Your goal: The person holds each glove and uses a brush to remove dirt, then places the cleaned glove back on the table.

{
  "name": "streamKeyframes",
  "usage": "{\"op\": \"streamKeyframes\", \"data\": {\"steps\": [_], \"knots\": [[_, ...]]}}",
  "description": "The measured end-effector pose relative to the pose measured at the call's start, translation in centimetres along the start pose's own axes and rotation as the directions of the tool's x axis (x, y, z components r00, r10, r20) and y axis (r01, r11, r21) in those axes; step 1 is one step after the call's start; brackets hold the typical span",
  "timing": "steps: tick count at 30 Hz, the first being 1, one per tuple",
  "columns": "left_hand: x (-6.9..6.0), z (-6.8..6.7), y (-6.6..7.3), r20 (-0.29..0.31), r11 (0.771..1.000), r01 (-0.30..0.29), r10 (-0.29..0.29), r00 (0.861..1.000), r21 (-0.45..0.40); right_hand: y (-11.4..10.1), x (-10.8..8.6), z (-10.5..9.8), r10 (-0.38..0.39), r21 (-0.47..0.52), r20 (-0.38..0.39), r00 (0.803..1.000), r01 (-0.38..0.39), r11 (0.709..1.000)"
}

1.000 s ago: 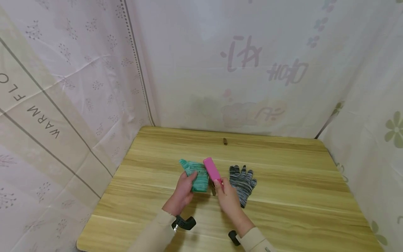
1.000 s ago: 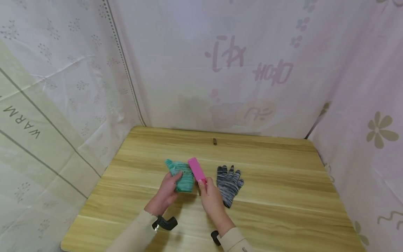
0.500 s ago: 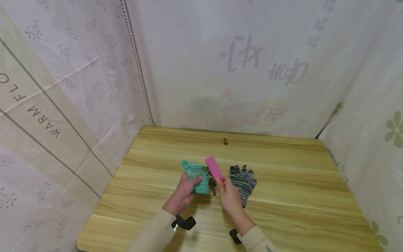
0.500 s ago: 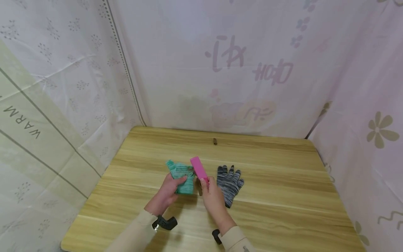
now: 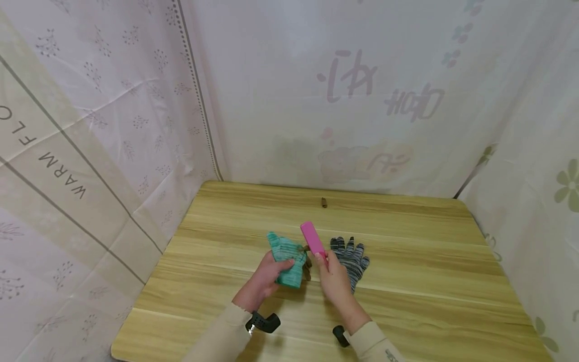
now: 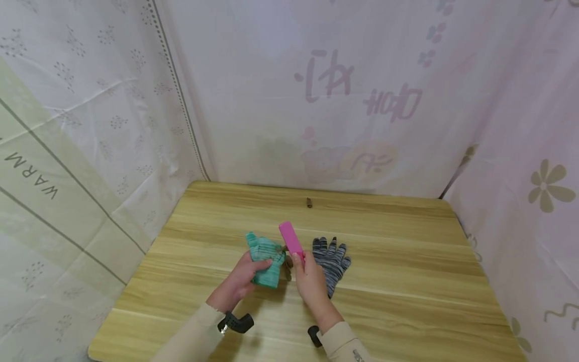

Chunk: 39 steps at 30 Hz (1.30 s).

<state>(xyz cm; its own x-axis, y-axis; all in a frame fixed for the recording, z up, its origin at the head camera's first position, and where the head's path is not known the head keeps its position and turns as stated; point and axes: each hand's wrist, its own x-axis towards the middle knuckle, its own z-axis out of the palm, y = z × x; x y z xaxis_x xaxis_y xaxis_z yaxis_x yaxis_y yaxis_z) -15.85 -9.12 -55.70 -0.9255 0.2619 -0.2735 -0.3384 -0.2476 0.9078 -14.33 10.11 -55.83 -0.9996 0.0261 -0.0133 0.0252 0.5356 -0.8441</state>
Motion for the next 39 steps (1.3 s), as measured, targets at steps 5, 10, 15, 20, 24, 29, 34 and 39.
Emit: {"op": "streamKeyframes", "data": {"steps": [5,10,15,20,24,29,34,39], "knots": [[0.0,0.0,-0.1,0.020,0.999,0.024,-0.024,1.000,0.033,-0.2,0.0,0.0,-0.009,0.012,-0.002,1.000,0.009,1.000],[-0.1,-0.1,-0.3,0.007,0.999,0.028,-0.028,1.000,0.042,-0.4,-0.1,0.1,-0.030,0.031,0.003,1.000,0.030,0.999],[-0.2,-0.2,-0.3,0.054,0.997,0.042,-0.046,0.997,0.070,-0.4,-0.1,0.2,-0.029,0.046,0.028,0.999,0.028,0.999],[-0.5,-0.3,-0.2,0.077,0.991,0.052,-0.062,0.995,0.125,-0.3,0.0,0.1,-0.017,0.055,0.029,0.999,0.016,0.998],[-0.7,-0.3,-0.2,0.058,0.988,0.055,-0.064,0.996,0.146,0.0,0.2,0.1,-0.006,0.033,0.007,1.000,0.005,0.999],[-0.4,-0.3,-0.4,0.024,0.997,0.056,-0.057,0.998,0.059,0.1,0.2,-0.1,-0.006,0.022,0.007,1.000,0.006,1.000],[-0.1,-0.5,-0.5,0.019,0.996,0.059,-0.058,0.998,-0.072,-0.3,-0.3,0.2,-0.031,0.048,0.028,0.999,0.030,0.998],[-0.1,-0.5,-0.3,0.032,0.995,0.042,-0.039,0.999,-0.094,-0.7,-0.9,0.8,-0.074,0.060,0.067,0.995,0.070,0.996]]}}
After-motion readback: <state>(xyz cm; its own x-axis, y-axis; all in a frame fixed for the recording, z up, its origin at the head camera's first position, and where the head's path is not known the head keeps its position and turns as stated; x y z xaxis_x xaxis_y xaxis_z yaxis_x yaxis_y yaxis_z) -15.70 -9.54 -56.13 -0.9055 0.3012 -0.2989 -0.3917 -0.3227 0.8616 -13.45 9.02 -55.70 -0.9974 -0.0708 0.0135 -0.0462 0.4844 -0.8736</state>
